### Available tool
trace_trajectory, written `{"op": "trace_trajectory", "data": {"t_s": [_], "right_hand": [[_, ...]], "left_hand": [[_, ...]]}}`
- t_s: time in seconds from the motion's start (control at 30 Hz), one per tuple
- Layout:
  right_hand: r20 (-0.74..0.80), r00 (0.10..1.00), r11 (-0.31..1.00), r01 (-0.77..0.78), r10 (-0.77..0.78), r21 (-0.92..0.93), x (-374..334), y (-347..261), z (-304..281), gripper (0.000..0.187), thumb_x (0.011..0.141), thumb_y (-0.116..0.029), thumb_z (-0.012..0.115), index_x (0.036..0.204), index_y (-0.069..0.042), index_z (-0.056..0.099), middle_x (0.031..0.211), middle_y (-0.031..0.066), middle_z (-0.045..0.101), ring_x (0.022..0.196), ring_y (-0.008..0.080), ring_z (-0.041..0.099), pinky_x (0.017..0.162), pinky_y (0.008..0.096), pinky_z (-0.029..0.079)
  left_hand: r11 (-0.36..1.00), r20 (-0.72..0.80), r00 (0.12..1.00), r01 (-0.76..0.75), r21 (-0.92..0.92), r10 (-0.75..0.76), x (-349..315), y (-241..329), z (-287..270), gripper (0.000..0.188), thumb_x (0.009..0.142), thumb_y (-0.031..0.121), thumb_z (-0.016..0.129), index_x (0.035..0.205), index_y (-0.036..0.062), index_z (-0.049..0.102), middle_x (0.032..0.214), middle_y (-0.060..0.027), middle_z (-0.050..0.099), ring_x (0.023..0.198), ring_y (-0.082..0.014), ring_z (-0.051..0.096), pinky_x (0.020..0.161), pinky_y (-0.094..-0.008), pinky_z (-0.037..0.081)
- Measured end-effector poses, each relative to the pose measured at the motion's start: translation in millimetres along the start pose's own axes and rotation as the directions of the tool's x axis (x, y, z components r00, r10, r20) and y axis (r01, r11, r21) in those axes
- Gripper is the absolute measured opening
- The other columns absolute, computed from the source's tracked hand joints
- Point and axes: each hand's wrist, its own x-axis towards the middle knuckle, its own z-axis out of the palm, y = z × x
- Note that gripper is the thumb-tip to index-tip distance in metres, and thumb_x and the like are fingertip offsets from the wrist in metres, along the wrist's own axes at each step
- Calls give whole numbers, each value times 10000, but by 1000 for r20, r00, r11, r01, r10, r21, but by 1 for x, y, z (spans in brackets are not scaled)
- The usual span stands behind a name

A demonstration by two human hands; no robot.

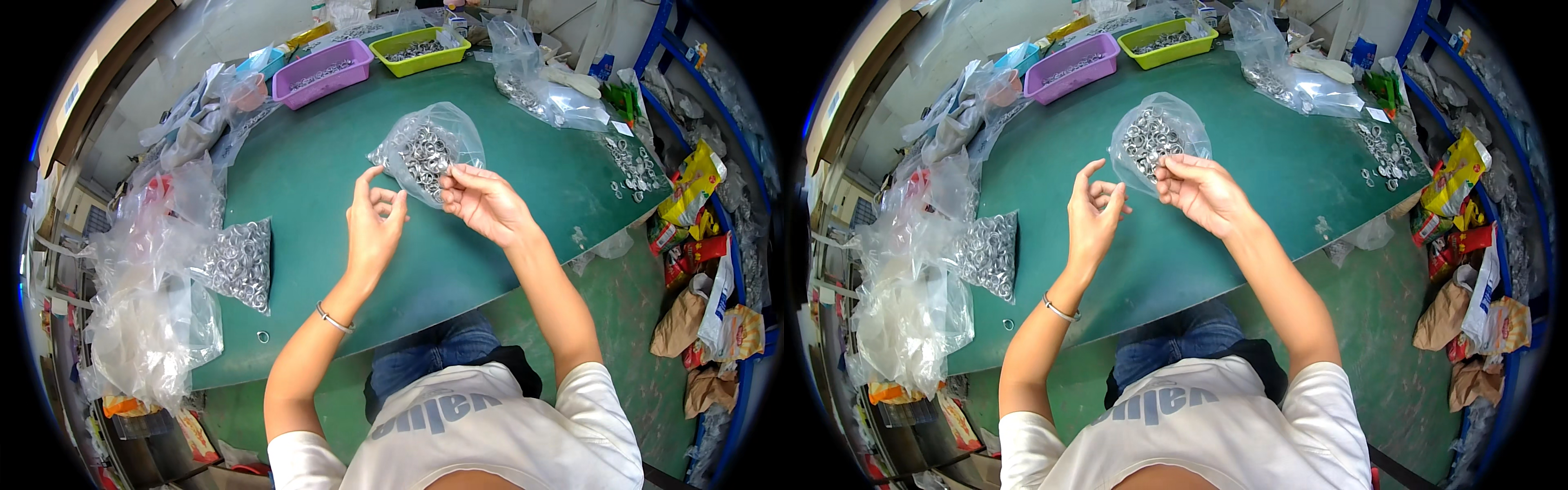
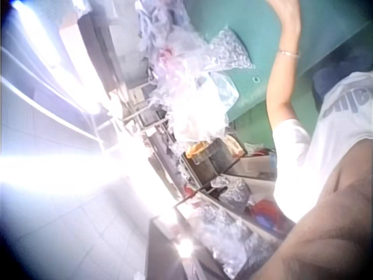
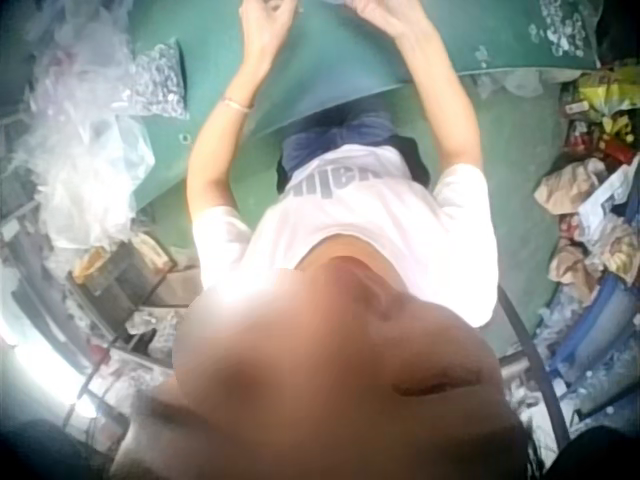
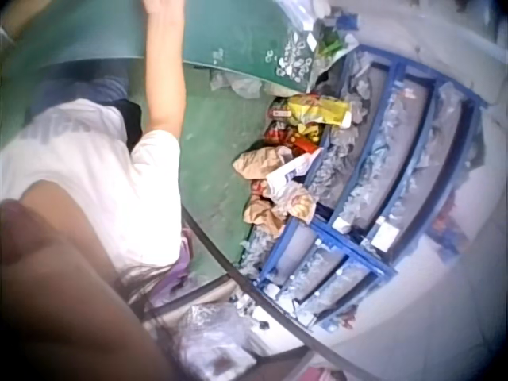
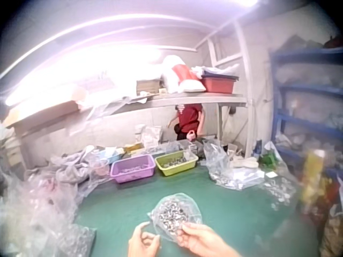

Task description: The person sorts small silver metal rings on a green table, picking them up and placing them into clear plastic bags. They repeatedly gather rings from a central pile and transfer them into bags, occasionally adjusting the bags or moving them aside.

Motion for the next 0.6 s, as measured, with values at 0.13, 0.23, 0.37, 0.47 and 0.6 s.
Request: {"op": "trace_trajectory", "data": {"t_s": [0.13, 0.23, 0.37, 0.47, 0.6], "right_hand": [[-6, 1000, 1000, -14, 14, 25, -9, 4, 5, 131, 922, -113, 551, 965, 4, 588, 860, 80, 620, 737, 154, 598, 659, 282, 502], [-123, 974, 940, 146, -192, -307, 6, -5, -3, 135, 915, -106, 560, 967, 13, 596, 841, 82, 629, 689, 160, 610, 610, 288, 504], [-123, 759, 175, -13, -639, -985, 31, -12, -4, 180, 836, -94, 614, 965, 31, 614, 812, 90, 639, 622, 168, 618, 567, 296, 476], [62, 647, -87, -8, -760, -996, 24, -8, -9, 198, 802, -88, 635, 980, -2, 619, 813, 68, 608, 610, 193, 583, 585, 318, 469], [130, 578, -143, 22, -806, -989, 2, -1, -14, 292, 793, -104, 648, 1069, -31, 585, 878, 60, 556, 688, 208, 531, 654, 328, 473]], "left_hand": [[1000, 10, 1000, -7, -5, 7, -6, -5, -3, 495, 874, 80, 618, 1288, -41, 375, 789, -59, 593, 652, -103, 608, 548, -216, 471], [1000, 27, 999, 19, 21, -20, -8, -5, -3, 527, 868, 88, 628, 1301, -43, 357, 806, -61, 594, 658, -106, 608, 552, -221, 478], [997, 84, 996, 22, 72, -28, -10, -6, 4, 604, 862, 119, 647, 1334, -41, 306, 826, -69, 596, 677, -114, 615, 552, -230, 486], [997, 108, 993, 50, 64, -57, -14, -6, 3, 652, 858, 149, 661, 1349, -42, 277, 837, -76, 597, 687, -123, 620, 552, -238, 493], [996, 86, 993, 81, 27, -83, -13, -15, 2, 685, 859, 194, 668, 1349, -50, 257, 861, -86, 600, 694, -129, 623, 551, -245, 499]]}}
